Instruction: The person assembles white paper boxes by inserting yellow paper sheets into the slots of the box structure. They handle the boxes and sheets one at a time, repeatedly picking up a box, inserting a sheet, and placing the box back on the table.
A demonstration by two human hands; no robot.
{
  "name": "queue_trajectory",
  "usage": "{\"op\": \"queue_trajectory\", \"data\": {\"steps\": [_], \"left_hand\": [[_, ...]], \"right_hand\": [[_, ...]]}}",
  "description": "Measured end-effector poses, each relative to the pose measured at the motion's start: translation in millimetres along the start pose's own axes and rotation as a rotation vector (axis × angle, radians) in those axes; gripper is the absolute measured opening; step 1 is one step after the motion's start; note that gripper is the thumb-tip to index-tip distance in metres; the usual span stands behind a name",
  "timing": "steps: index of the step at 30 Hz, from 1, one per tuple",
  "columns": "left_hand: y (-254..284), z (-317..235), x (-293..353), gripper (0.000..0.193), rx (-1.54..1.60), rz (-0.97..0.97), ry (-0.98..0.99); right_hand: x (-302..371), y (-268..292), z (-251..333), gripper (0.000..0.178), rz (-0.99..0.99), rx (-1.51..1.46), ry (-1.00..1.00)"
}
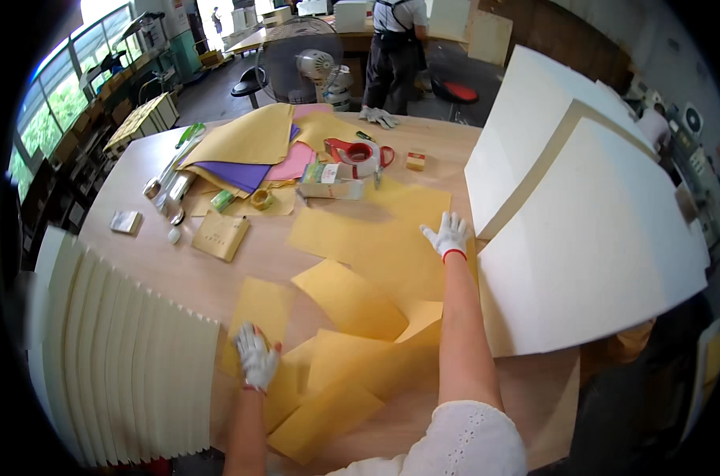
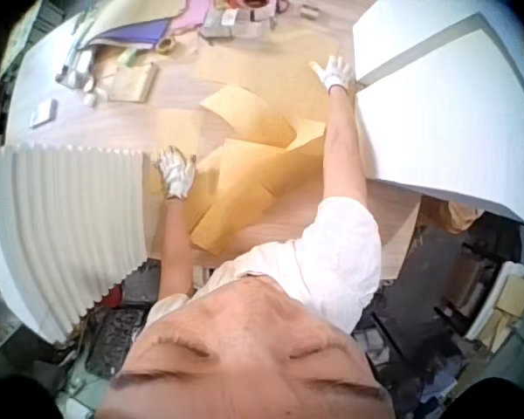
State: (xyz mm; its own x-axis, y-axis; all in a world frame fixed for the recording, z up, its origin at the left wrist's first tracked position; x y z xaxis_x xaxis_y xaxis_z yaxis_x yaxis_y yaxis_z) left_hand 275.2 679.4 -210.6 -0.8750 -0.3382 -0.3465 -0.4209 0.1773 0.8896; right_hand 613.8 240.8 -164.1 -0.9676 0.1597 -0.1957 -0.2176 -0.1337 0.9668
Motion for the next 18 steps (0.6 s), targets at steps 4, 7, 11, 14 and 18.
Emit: {"op": "queue_trajectory", "data": {"steps": [4,7,11,14,18], "left_hand": [[27,-52,50,0.087,0.187,0.145,-0.137],[26,-111,84,0.090,0.349,0.192,-0.247],[49,-132,136,0.076,0.518,0.199,-0.217],[54,-134,166,0.075,0.589,0.259,-0.111],[66,-115,203,0.073,0.650,0.418,0.093]], "right_hand": [[36,-4,5,0.085,0.005,-0.007,0.164],[103,13,15,0.082,-0.029,-0.102,0.392],[221,51,24,0.071,0.141,-0.362,0.629],[302,77,23,0.064,0.245,-0.547,0.745],[431,63,21,0.042,0.853,-0.765,0.257]]}}
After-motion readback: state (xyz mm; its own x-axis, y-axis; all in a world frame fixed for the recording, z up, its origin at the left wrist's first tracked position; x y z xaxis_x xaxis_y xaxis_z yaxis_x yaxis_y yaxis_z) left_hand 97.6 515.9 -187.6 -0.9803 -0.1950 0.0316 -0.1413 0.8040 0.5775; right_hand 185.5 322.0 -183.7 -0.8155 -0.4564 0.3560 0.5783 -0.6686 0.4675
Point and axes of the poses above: each hand's wrist, its own x-axis away from the middle knuckle, its own y-axis out of the back of the hand, z = x × y, the point moved 1 cm from there along -x, towards the middle knuckle, and after that the axes turned 14 degrees about -z, right-handed, at the moved point
